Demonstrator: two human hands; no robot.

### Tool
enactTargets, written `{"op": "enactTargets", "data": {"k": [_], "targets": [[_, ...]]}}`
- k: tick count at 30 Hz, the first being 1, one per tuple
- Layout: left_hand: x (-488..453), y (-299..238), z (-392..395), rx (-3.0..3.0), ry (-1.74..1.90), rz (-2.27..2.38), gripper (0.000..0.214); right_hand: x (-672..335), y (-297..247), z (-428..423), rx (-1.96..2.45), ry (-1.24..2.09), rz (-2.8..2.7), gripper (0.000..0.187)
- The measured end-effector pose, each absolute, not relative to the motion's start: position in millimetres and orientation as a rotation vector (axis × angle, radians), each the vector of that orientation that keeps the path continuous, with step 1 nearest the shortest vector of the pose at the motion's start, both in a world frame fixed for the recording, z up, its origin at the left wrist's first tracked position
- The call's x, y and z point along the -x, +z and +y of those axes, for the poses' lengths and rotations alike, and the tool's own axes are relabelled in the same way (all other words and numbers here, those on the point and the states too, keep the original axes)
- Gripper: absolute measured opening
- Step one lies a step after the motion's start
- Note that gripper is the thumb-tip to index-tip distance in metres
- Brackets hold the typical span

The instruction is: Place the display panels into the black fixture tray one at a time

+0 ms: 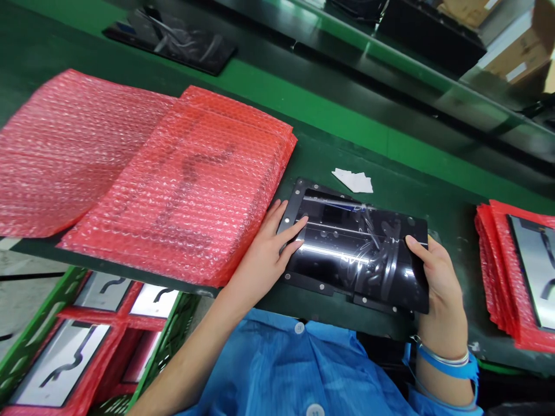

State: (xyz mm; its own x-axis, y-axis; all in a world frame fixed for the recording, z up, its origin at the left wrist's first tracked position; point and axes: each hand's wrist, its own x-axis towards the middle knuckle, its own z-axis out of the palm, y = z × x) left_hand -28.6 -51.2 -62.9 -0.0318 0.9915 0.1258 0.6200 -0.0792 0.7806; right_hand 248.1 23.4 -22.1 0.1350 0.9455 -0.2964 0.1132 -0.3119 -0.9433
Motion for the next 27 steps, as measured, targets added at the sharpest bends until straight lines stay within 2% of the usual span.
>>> {"op": "enactTargets", "data": {"k": [3,6,10,13,18,21,24,27], "targets": [[28,-64,-51,-1.745,0.959,1.69,0.04,-254,-21,26,1.61,1.256,-1.135,0.045],[26,-63,-51,-1.727,0.956,1.697,0.04,-267,-14,34,1.821,1.164,-1.485,0.047],[28,-63,-51,-1.717,0.933,1.725,0.04,-276,3,48,2.255,0.687,-2.187,0.058],[29,-61,-51,-1.742,0.899,1.764,0.041,-272,11,55,2.273,0.397,-2.414,0.054],[-7,-46,-50,-2.054,0.827,1.874,0.052,-275,7,71,2.227,0.357,-2.248,0.044],[-55,-40,-49,-2.428,0.632,1.491,0.055,-284,-2,87,2.297,0.417,-2.102,0.033],[-94,-45,-47,-2.597,0.482,1.172,0.045,-289,-9,100,2.275,0.526,-2.138,0.036],[-109,-52,-43,-2.652,0.427,1.107,0.045,-287,-13,108,2.231,0.532,-2.282,0.045]]}}
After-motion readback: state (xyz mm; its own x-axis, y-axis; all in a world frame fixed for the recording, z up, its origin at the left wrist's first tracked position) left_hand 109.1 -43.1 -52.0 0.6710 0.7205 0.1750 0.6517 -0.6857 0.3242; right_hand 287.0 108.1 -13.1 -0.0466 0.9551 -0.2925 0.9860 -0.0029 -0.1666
